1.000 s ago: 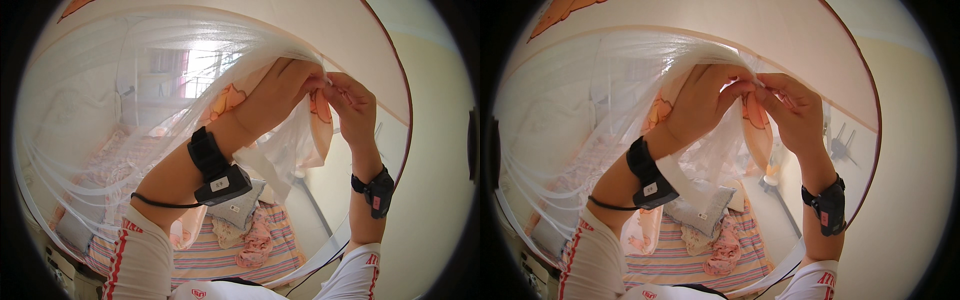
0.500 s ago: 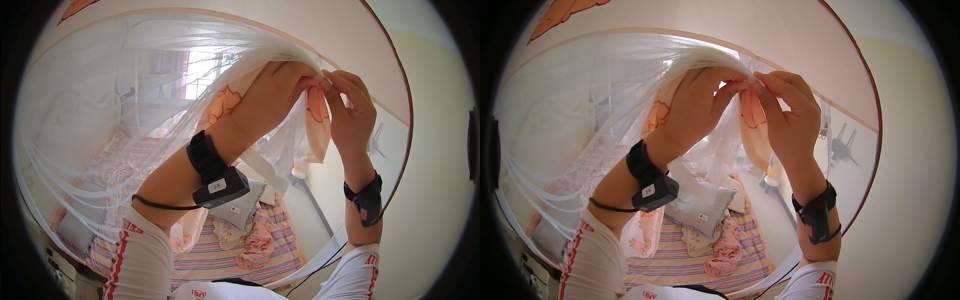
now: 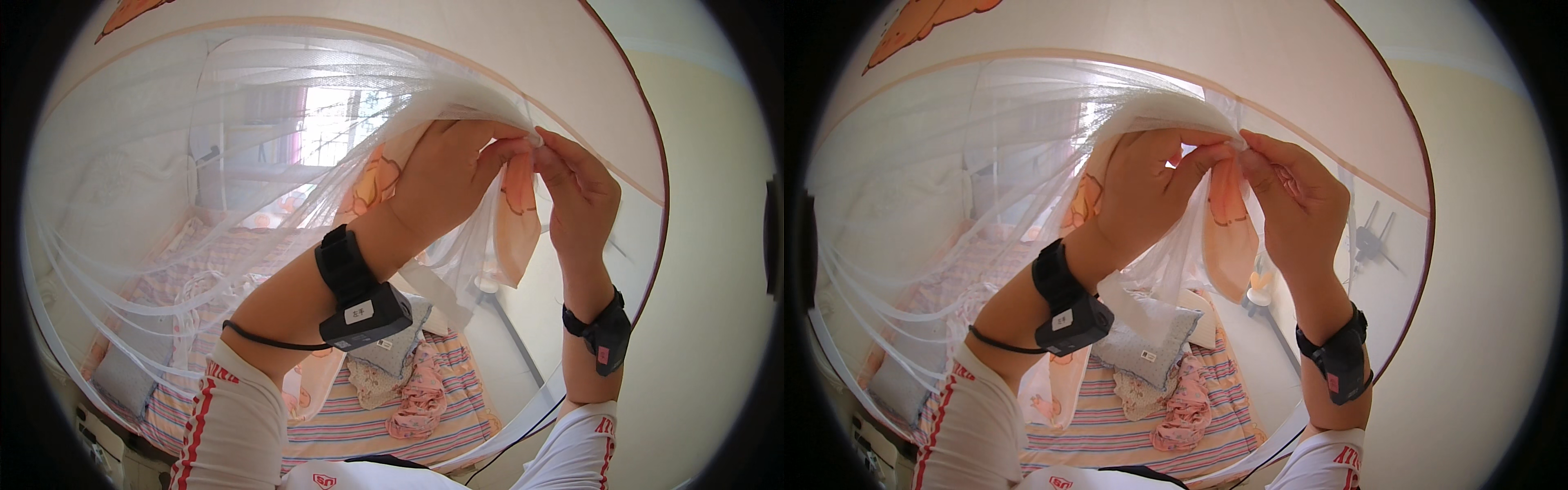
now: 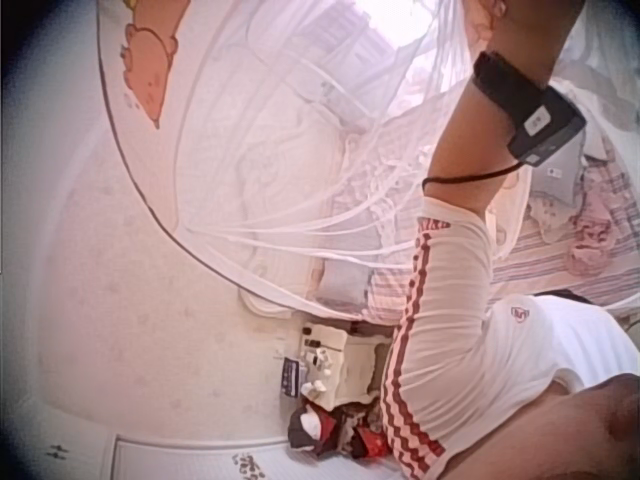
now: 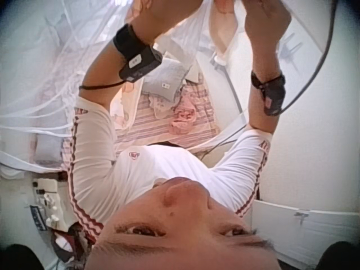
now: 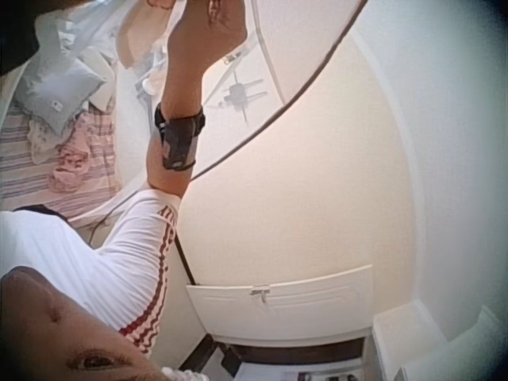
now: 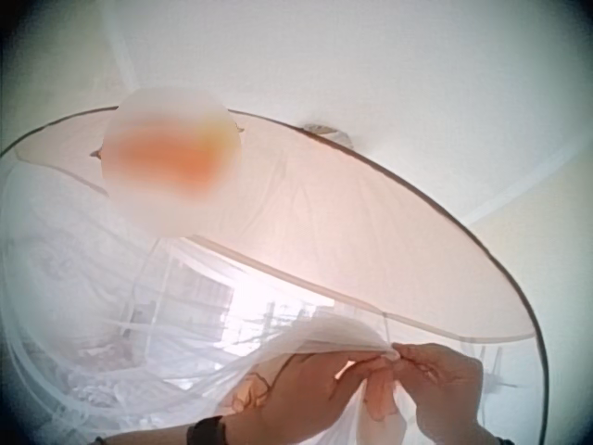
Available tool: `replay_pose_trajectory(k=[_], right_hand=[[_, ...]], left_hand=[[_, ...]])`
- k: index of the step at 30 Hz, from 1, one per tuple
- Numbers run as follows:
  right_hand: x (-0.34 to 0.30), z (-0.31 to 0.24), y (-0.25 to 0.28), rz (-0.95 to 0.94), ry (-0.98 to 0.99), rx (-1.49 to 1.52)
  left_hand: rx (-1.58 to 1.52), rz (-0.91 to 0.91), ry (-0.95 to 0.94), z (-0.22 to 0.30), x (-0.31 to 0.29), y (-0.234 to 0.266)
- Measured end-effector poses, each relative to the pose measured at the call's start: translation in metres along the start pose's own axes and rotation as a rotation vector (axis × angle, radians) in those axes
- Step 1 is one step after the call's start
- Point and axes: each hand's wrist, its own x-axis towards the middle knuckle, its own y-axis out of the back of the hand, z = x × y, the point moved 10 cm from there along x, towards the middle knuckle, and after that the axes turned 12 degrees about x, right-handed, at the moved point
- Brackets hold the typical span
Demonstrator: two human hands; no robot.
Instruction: The person installs a pop-up mosquito net over a bed. They unfold the net, secure the top edges, and tuck the bottom edges under the mattress around the perimeter.
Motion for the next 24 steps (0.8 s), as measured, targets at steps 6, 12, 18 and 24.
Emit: replay_pose_trajectory(k=[6, 12, 18, 24], right_hand=[[0.004, 0.002, -0.001, -0.019, -0.026, 0.025], [-0.005, -0.028, -0.005, 0.019, 0.285, -0.543], [-0.011, -0.024, 0.004, 0.068, 0.352, -0.473], [-0.016, -0.023, -0.003, -0.048, 0.413, -0.377]], left_hand=[[-0.168, -0.006, 0.053, -0.007, -0.002, -0.008], [-0.147, -0.004, 0.105, -0.010, -0.006, -0.013], [-0.111, 0.011, 0.154, -0.014, 0.000, -0.009], [-0.140, -0.032, 0.240, -0.019, -0.003, -0.010]])
